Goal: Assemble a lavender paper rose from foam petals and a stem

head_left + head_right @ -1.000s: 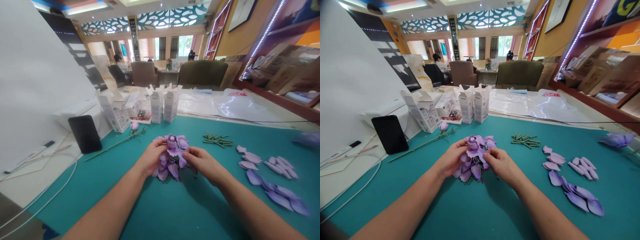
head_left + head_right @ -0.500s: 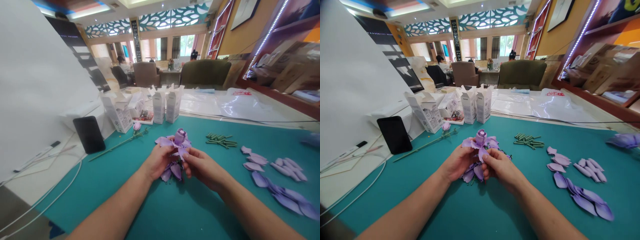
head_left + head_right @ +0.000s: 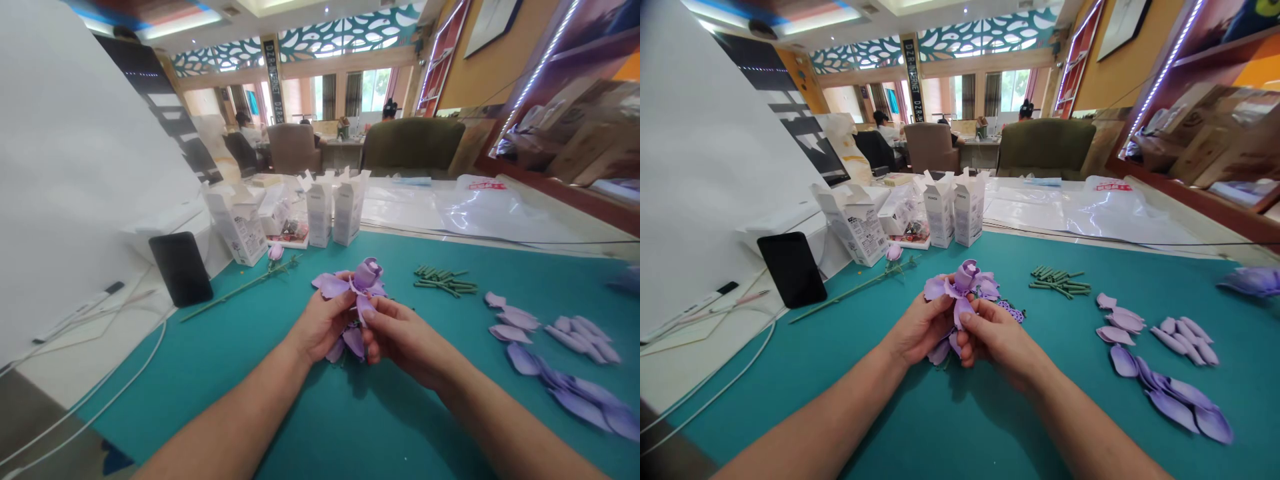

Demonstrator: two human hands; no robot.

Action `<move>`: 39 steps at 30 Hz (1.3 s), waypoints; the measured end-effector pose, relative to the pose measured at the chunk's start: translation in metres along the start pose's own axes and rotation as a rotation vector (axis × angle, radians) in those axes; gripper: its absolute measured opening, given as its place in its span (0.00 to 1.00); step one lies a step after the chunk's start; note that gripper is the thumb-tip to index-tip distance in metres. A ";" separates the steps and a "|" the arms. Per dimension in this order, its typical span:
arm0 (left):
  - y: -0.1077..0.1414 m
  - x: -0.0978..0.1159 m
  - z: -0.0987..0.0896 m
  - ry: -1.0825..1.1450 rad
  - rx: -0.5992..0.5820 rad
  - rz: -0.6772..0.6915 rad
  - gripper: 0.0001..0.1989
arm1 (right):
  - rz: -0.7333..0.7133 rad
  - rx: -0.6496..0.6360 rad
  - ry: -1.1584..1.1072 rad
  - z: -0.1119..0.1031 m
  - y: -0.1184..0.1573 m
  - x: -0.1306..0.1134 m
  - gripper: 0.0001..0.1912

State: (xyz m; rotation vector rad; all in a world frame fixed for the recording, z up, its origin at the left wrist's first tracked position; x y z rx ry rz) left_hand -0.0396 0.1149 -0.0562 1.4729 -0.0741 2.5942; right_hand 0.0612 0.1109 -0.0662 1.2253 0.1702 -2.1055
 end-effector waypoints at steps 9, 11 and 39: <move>-0.001 -0.003 -0.003 0.010 0.031 0.011 0.22 | -0.003 -0.003 0.015 0.006 0.001 0.001 0.21; -0.002 -0.004 -0.003 -0.008 0.012 0.009 0.20 | -0.006 -0.004 0.019 0.008 0.002 0.001 0.21; 0.001 -0.013 0.000 -0.133 0.067 -0.064 0.22 | -0.464 0.286 0.552 -0.004 0.019 -0.048 0.35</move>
Point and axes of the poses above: each hand's wrist, its own y-axis away from the middle knuckle, its own z-axis out of the palm, x = y × z, the point moved 6 cm from there along -y, towards the middle knuckle, and after that the axes turned 11 degrees about -y, right-handed, at the moved point
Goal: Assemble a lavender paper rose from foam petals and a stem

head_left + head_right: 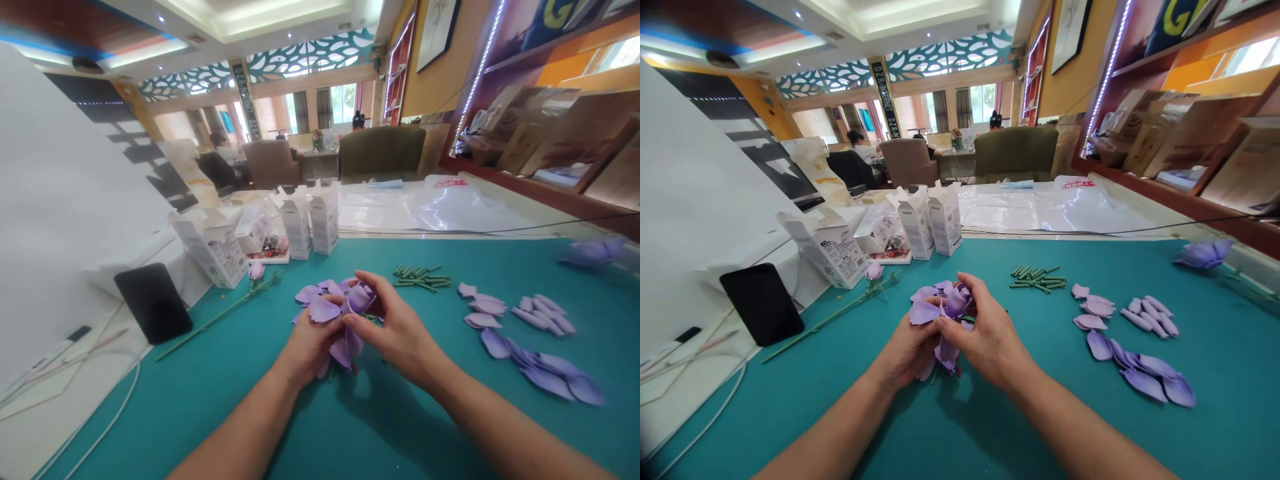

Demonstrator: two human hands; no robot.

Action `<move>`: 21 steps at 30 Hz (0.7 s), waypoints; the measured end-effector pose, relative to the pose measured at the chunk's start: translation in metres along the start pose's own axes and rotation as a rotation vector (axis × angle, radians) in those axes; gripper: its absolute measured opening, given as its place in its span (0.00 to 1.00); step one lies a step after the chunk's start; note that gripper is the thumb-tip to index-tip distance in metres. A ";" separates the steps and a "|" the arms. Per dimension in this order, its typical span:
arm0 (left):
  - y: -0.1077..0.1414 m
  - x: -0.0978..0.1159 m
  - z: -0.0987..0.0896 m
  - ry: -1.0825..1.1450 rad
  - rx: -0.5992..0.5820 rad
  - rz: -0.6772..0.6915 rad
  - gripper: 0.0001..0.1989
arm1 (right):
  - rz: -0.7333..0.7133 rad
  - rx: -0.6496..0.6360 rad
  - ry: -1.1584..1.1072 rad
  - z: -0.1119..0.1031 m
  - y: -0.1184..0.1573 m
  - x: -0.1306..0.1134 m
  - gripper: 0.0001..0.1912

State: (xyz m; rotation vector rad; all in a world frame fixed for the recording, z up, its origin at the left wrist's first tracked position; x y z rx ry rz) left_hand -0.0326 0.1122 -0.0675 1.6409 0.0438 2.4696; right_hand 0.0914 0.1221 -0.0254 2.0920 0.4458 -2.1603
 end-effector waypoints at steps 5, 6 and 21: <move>0.000 0.000 0.000 0.028 -0.024 0.021 0.20 | -0.011 0.007 -0.036 -0.001 0.000 0.001 0.31; -0.001 0.000 0.000 0.033 -0.027 0.018 0.21 | -0.016 0.008 -0.036 -0.002 0.000 0.001 0.30; -0.001 0.006 -0.008 0.102 0.007 0.012 0.19 | -0.104 0.034 -0.054 -0.017 -0.009 -0.006 0.24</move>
Point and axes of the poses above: each hand's wrist, its own y-axis away from the middle knuckle, its own z-axis out of the palm, x = y × z, the point moved 6 cm from there along -y, towards the middle knuckle, and after that the axes turned 11 degrees about -y, right-handed, at the moved point
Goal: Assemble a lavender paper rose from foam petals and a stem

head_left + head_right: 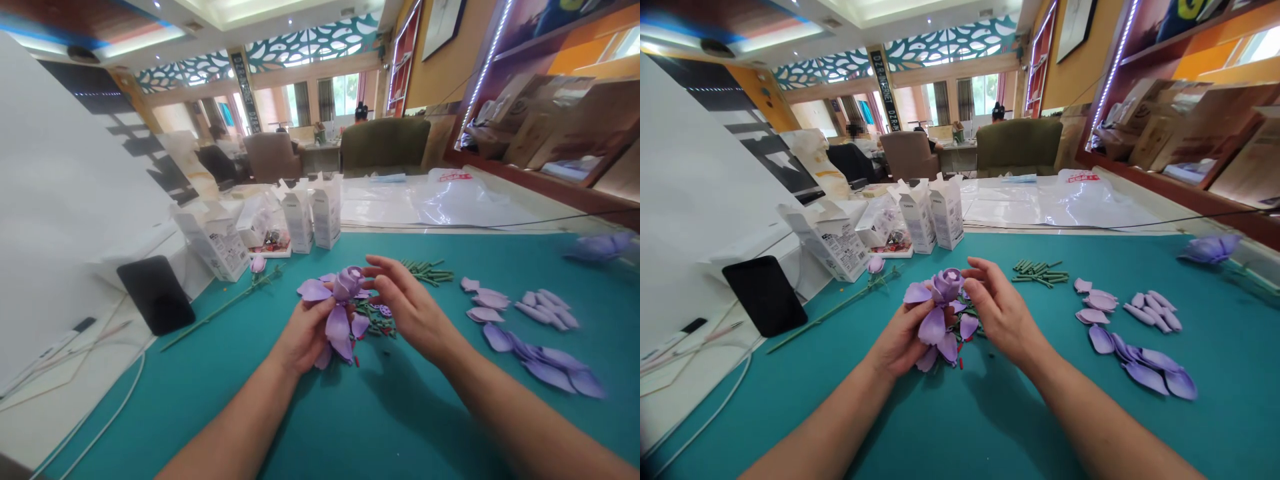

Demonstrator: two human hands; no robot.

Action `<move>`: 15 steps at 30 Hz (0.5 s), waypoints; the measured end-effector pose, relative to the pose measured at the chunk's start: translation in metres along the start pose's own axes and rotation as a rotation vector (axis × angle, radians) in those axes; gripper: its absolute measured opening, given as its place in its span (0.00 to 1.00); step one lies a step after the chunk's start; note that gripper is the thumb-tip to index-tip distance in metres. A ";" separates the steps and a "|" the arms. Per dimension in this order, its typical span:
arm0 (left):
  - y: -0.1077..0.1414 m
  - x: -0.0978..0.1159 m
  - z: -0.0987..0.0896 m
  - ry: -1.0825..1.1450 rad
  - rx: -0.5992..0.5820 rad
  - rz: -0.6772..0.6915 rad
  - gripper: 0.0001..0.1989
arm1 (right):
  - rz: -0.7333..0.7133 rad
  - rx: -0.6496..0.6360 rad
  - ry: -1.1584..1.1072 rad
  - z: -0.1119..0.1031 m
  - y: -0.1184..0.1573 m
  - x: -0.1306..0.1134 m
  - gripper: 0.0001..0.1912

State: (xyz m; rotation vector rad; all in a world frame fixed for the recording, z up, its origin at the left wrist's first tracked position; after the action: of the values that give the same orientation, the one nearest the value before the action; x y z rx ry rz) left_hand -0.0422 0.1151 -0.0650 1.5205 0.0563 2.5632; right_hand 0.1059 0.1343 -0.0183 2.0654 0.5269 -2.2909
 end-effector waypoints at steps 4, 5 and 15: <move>0.000 0.013 -0.006 0.036 0.033 0.026 0.13 | -0.026 -0.001 0.356 -0.011 -0.008 0.010 0.10; 0.000 0.016 -0.006 0.049 0.037 0.030 0.11 | -0.051 -0.047 0.465 -0.009 -0.009 0.014 0.09; 0.002 0.022 -0.004 0.083 0.024 0.012 0.03 | -0.196 -0.383 1.114 0.015 0.001 0.050 0.11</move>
State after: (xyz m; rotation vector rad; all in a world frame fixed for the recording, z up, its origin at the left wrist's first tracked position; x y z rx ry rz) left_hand -0.0561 0.1169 -0.0478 1.4262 0.0881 2.6434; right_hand 0.0846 0.1405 -0.0662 2.9286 1.0746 -0.7354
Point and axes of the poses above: each hand's wrist, its own y-axis away from the middle knuckle, its own z-axis out of the palm, x = y × z, the point moved 6 cm from there along -y, towards the middle knuckle, and after that the axes turned 11 degrees about -y, right-handed, at the moved point
